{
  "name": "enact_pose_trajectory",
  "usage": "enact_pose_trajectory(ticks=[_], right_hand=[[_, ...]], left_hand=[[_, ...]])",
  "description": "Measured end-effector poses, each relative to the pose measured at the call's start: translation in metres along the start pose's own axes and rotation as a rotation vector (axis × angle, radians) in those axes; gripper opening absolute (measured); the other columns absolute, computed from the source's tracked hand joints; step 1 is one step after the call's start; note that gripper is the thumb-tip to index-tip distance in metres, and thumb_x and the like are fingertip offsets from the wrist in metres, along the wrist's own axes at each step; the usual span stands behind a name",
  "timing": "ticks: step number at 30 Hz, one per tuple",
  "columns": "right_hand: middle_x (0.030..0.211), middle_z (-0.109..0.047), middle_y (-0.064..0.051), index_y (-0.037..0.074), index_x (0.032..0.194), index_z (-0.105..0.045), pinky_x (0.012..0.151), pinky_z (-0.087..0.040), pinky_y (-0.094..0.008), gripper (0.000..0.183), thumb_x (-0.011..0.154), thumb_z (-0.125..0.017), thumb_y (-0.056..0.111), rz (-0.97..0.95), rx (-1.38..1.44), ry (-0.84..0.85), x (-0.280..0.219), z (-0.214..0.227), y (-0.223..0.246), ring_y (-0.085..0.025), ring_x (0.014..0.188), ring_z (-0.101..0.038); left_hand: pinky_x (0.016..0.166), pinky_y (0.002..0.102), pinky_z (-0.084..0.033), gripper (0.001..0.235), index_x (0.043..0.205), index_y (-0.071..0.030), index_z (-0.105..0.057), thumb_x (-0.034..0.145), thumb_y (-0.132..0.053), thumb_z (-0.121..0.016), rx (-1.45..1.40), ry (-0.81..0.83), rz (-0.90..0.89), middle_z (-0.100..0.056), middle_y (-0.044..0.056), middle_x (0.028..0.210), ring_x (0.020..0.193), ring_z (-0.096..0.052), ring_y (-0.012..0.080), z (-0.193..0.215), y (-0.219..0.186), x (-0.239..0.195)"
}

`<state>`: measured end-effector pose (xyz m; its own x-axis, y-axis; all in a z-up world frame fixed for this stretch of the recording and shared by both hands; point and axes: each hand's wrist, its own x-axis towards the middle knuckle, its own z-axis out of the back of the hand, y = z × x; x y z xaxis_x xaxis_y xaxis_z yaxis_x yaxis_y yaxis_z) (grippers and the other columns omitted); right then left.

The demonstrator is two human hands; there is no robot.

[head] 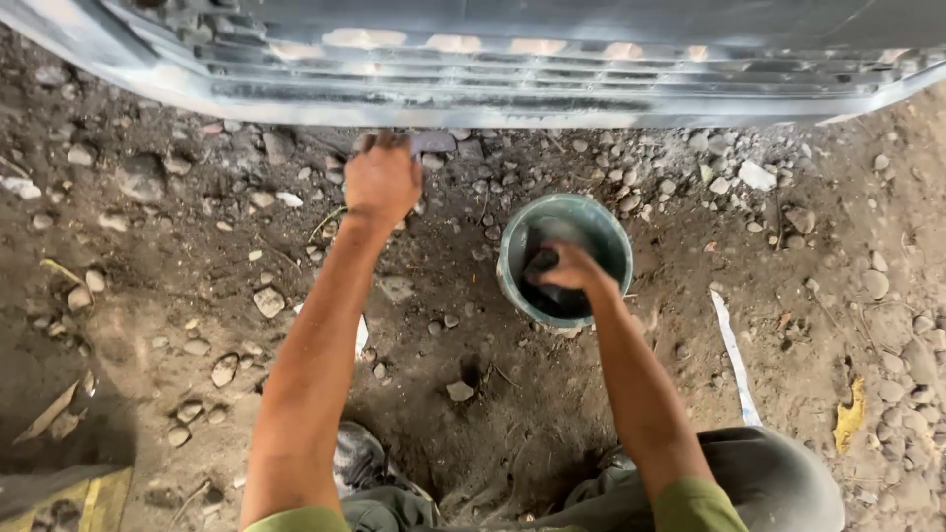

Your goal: The person sands the lower edge and front grille area of a car bumper using a sanding block. They repeatedly dip the sanding block into a bucket of water and continue sanding different sections of the bumper.

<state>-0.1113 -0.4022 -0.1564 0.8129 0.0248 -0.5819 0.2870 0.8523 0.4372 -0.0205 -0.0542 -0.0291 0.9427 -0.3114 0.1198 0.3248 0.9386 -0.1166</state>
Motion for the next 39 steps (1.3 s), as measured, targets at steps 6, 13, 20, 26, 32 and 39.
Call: enact_pose_trajectory(ticks=[6,13,20,26,32,39], right_hand=[[0.134,-0.061,-0.012,0.017,0.144,-0.050,0.097,-0.049,-0.043,0.080,0.082,-0.080,0.057,-0.010,0.078,-0.025,0.048,-0.016,-0.046,-0.034,0.111,-0.055],[0.099,-0.076,-0.011,0.010,0.117,-0.067,0.065,-0.056,-0.032,0.040,0.089,-0.073,0.038,0.001,0.199,-0.185,-0.030,0.072,0.067,-0.016,0.076,-0.069],[0.090,-0.075,-0.017,-0.006,0.106,-0.068,0.062,-0.066,-0.037,0.029,0.101,-0.070,0.023,0.396,0.945,-0.459,-0.015,0.132,0.193,-0.022,0.070,-0.075],[0.082,-0.077,-0.019,0.000,0.106,-0.071,0.057,-0.065,-0.036,0.023,0.093,-0.070,0.018,0.249,1.499,-0.596,0.033,0.136,0.237,-0.024,0.062,-0.075],[0.074,-0.068,-0.012,-0.001,0.106,-0.067,0.046,-0.055,-0.032,0.024,0.093,-0.070,0.019,0.310,1.466,-0.493,0.032,0.118,0.267,-0.018,0.053,-0.061],[0.072,-0.065,-0.010,-0.001,0.105,-0.068,0.040,-0.046,-0.028,0.029,0.091,-0.072,0.024,0.339,1.561,-0.741,0.032,0.106,0.273,-0.014,0.050,-0.055]], left_hand=[[0.102,0.049,-0.054,0.040,0.127,-0.004,-0.066,0.094,-0.026,-0.067,-0.007,-0.306,0.097,-0.059,0.021,0.140,0.129,-0.057,0.0378,-0.003,0.042,0.002],[0.119,0.049,-0.034,0.088,0.162,-0.015,-0.020,0.090,-0.033,-0.068,0.116,-0.181,0.140,0.005,0.024,0.162,0.148,-0.013,0.0431,0.004,0.069,0.010],[0.110,0.039,-0.047,0.093,0.166,-0.026,-0.009,0.093,-0.023,-0.066,-0.015,0.184,0.254,0.028,0.019,0.164,0.155,-0.001,0.0389,0.040,0.050,0.004],[0.085,0.036,-0.064,0.093,0.166,-0.027,-0.002,0.097,-0.024,-0.064,0.015,0.271,0.269,0.030,0.015,0.164,0.155,0.001,0.0364,0.055,0.044,0.001],[0.096,0.035,-0.057,0.100,0.166,-0.031,-0.005,0.090,-0.020,-0.069,0.009,0.143,0.231,0.030,0.018,0.164,0.154,0.005,0.0357,0.018,0.062,0.006],[0.096,0.042,-0.058,0.095,0.166,-0.032,-0.003,0.097,-0.039,-0.067,-0.026,0.307,0.240,0.021,0.008,0.168,0.156,0.008,0.0355,0.031,0.055,0.002]])
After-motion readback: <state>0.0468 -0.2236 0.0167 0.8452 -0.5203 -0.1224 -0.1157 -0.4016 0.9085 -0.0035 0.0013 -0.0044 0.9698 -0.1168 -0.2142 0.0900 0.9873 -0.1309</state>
